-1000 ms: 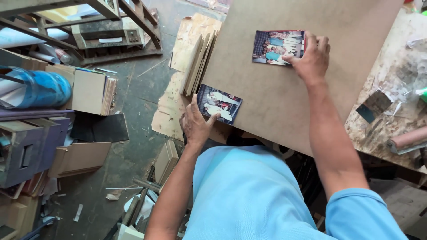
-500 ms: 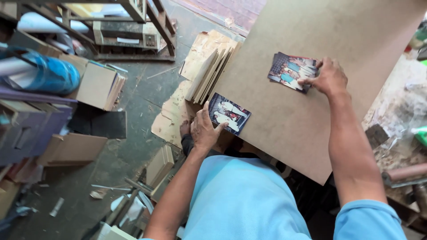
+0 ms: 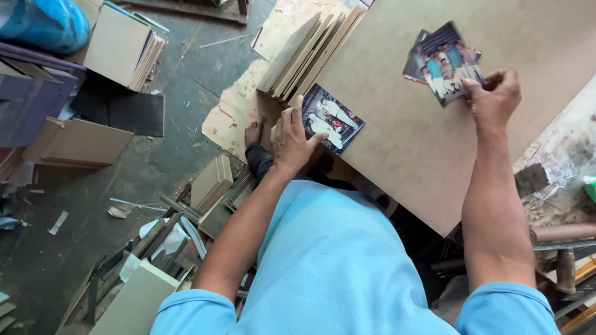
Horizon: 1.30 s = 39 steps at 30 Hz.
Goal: Arranging several printed photos onto a mounting board or page.
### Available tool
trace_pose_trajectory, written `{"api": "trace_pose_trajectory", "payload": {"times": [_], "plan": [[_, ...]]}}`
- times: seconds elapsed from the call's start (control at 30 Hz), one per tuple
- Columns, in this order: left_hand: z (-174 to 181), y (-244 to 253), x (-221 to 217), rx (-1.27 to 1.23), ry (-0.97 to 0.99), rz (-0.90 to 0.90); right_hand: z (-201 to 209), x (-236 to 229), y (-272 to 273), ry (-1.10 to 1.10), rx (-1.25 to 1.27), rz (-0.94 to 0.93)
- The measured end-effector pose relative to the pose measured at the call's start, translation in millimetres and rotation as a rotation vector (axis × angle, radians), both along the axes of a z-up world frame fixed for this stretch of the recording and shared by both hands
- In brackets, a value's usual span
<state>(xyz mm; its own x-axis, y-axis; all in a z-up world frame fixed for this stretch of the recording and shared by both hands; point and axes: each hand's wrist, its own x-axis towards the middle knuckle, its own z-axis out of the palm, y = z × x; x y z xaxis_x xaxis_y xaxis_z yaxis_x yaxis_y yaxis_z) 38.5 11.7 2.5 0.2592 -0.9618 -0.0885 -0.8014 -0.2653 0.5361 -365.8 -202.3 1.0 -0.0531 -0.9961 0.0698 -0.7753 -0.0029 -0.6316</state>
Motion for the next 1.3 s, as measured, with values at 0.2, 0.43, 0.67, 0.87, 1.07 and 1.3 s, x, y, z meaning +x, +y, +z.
{"api": "trace_pose_trajectory", "payload": {"times": [0.2, 0.43, 0.67, 0.87, 1.07, 1.3], "plan": [[-5, 4, 1, -0.035, 0.001, 0.008, 23, -3, 26, -0.621, 0.152, -0.102], [2, 5, 2, -0.044, -0.004, -0.022, 7, -31, 49, -0.500, 0.031, -0.091], [6, 3, 1, -0.002, 0.014, -0.021, 16, -15, 77, -0.285, -0.238, -0.125], [11, 3, -2, 0.057, 0.019, -0.017, 36, -16, 114, -0.598, -0.142, -0.192], [0, 3, -14, -0.207, -0.366, -0.142, 55, 16, 169, -0.735, 0.453, -0.155], [4, 0, -21, -0.174, -0.321, -0.388, 49, 37, 181, -0.647, 0.665, -0.036]]}}
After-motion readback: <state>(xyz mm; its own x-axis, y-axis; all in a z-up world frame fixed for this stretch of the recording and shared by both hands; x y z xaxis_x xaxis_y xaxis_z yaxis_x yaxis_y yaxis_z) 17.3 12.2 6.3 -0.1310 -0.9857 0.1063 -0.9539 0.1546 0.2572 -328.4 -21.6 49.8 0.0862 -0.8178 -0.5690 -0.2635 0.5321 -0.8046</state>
